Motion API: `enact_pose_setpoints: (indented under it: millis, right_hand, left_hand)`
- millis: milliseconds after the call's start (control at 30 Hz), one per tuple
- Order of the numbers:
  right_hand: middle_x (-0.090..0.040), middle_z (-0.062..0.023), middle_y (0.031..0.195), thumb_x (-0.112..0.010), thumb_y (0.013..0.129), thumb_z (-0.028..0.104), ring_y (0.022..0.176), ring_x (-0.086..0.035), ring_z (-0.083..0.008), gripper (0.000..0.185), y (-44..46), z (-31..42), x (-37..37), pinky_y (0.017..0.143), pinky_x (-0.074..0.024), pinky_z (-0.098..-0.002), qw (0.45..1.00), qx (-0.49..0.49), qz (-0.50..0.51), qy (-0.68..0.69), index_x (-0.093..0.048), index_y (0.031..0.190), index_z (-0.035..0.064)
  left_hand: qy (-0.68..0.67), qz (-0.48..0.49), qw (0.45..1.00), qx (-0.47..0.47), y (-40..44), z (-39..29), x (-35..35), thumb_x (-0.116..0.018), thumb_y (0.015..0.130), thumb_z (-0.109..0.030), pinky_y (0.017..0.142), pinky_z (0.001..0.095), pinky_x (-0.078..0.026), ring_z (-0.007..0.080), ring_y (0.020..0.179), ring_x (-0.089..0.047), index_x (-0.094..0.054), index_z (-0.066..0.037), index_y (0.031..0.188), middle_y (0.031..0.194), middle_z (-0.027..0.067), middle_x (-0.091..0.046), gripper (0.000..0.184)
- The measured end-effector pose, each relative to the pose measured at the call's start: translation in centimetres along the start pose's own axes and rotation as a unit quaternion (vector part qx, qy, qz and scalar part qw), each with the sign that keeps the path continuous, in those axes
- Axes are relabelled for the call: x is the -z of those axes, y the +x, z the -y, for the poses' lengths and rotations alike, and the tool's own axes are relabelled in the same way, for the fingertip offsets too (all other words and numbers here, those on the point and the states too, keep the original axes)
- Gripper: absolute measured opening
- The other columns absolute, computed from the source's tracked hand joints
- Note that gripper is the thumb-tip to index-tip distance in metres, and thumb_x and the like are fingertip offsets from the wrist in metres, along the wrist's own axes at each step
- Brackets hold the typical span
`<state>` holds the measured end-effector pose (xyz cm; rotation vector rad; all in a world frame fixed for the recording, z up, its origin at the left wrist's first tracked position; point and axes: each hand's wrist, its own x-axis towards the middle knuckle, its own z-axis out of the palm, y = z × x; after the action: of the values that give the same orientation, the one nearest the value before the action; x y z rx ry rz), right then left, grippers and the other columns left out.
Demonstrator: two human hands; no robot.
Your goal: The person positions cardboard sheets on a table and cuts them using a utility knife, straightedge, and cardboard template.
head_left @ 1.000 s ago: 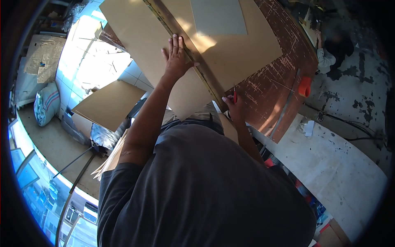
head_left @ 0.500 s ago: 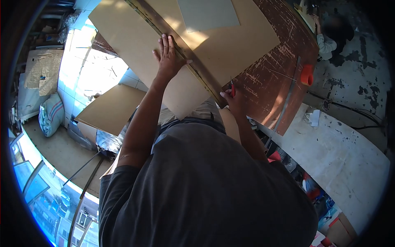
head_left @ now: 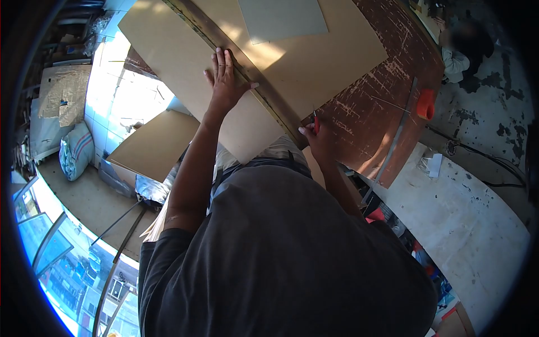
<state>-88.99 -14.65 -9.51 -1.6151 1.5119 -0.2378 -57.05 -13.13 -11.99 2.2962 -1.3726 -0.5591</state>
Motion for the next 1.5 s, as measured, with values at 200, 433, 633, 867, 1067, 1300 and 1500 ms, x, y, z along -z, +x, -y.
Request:
enact_pose_setpoints:
  millis: [200, 433, 633, 867, 1067, 1300, 1500]
  right_hand:
    - [-0.066, -0.0098, 0.074, -0.084, 0.077, 0.028, 0.068, -0.065, -0.026, 0.031, 0.3, -0.7, -0.2, 0.067, -0.0499, -0.0391, 0.999, -0.005, -0.008, -0.035, -0.066, 0.084, 0.0041]
    - [-0.061, -0.0067, 0.071, -0.082, 0.081, 0.023, 0.066, -0.058, -0.0169, 0.029, 0.4, -1.2, -0.3, 0.065, -0.0472, -0.0352, 0.999, -0.005, 0.002, -0.044, -0.064, 0.086, 0.0007]
    - [-0.066, -0.0092, 0.075, -0.084, 0.077, 0.026, 0.07, -0.065, -0.0244, 0.032, -0.1, 0.5, 0.0, 0.068, -0.0504, -0.0383, 1.0, -0.012, -0.016, -0.019, -0.066, 0.087, 0.0024]
    - [-0.065, -0.0085, 0.074, -0.084, 0.08, 0.025, 0.067, -0.063, -0.0208, 0.033, 0.1, 0.0, -0.1, 0.064, -0.0501, -0.0355, 1.0, -0.019, 0.001, -0.02, -0.064, 0.089, 0.0005]
    - [-0.061, -0.0046, 0.074, -0.082, 0.082, 0.022, 0.066, -0.057, -0.0156, 0.03, 0.3, -0.2, 0.0, 0.065, -0.0479, -0.0338, 1.0, -0.018, 0.01, -0.019, -0.063, 0.092, -0.0005]
    - [-0.063, -0.0049, 0.076, -0.081, 0.083, 0.021, 0.069, -0.058, -0.0155, 0.031, 0.3, -0.8, -0.2, 0.068, -0.0484, -0.033, 0.999, -0.015, 0.011, -0.026, -0.063, 0.095, -0.0006]
    - [-0.066, -0.008, 0.076, -0.084, 0.079, 0.024, 0.067, -0.062, -0.0198, 0.034, 0.5, -1.5, -0.3, 0.066, -0.0502, -0.0356, 0.999, 0.002, -0.003, -0.045, -0.065, 0.092, 0.0004]
  left_hand:
    - [-0.023, -0.004, 1.0, -0.003, 0.0, -0.1, 0.2, -0.082, 0.071, -0.057, 0.116, 0.0688, -0.002, 0.0382, 0.154, 0.001, -0.005, -0.005, 0.16, 0.167, 0.0194, -0.001, 0.128]
    - [-0.024, 0.0, 1.0, 0.003, -0.1, -0.4, 0.4, -0.082, 0.071, -0.056, 0.117, 0.0677, -0.003, 0.0379, 0.155, 0.0, -0.006, -0.005, 0.16, 0.167, 0.0192, -0.001, 0.127]
    - [-0.026, -0.007, 1.0, 0.001, -0.2, -0.3, 0.4, -0.083, 0.071, -0.054, 0.117, 0.0683, -0.004, 0.0377, 0.155, 0.0, -0.006, -0.006, 0.16, 0.167, 0.0191, -0.001, 0.127]
    - [-0.033, -0.016, 0.999, -0.008, -0.4, 0.2, 0.2, -0.081, 0.072, -0.057, 0.117, 0.0678, -0.004, 0.0357, 0.155, 0.001, -0.003, -0.006, 0.16, 0.167, 0.0178, 0.001, 0.128]
    - [-0.033, -0.012, 0.999, -0.005, -0.2, 0.0, 0.2, -0.081, 0.071, -0.058, 0.118, 0.0668, -0.004, 0.0335, 0.155, 0.002, -0.002, -0.008, 0.161, 0.168, 0.0156, 0.001, 0.129]
    - [-0.018, 0.023, 0.999, 0.015, -0.2, -0.5, 1.1, -0.08, 0.07, -0.059, 0.119, 0.0641, -0.004, 0.0331, 0.155, 0.004, -0.002, -0.011, 0.161, 0.168, 0.0132, 0.003, 0.129]
    - [-0.02, 0.019, 1.0, 0.013, -0.2, -0.4, 0.9, -0.08, 0.069, -0.06, 0.12, 0.064, -0.003, 0.0334, 0.155, 0.004, -0.002, -0.012, 0.161, 0.168, 0.0128, 0.003, 0.13]
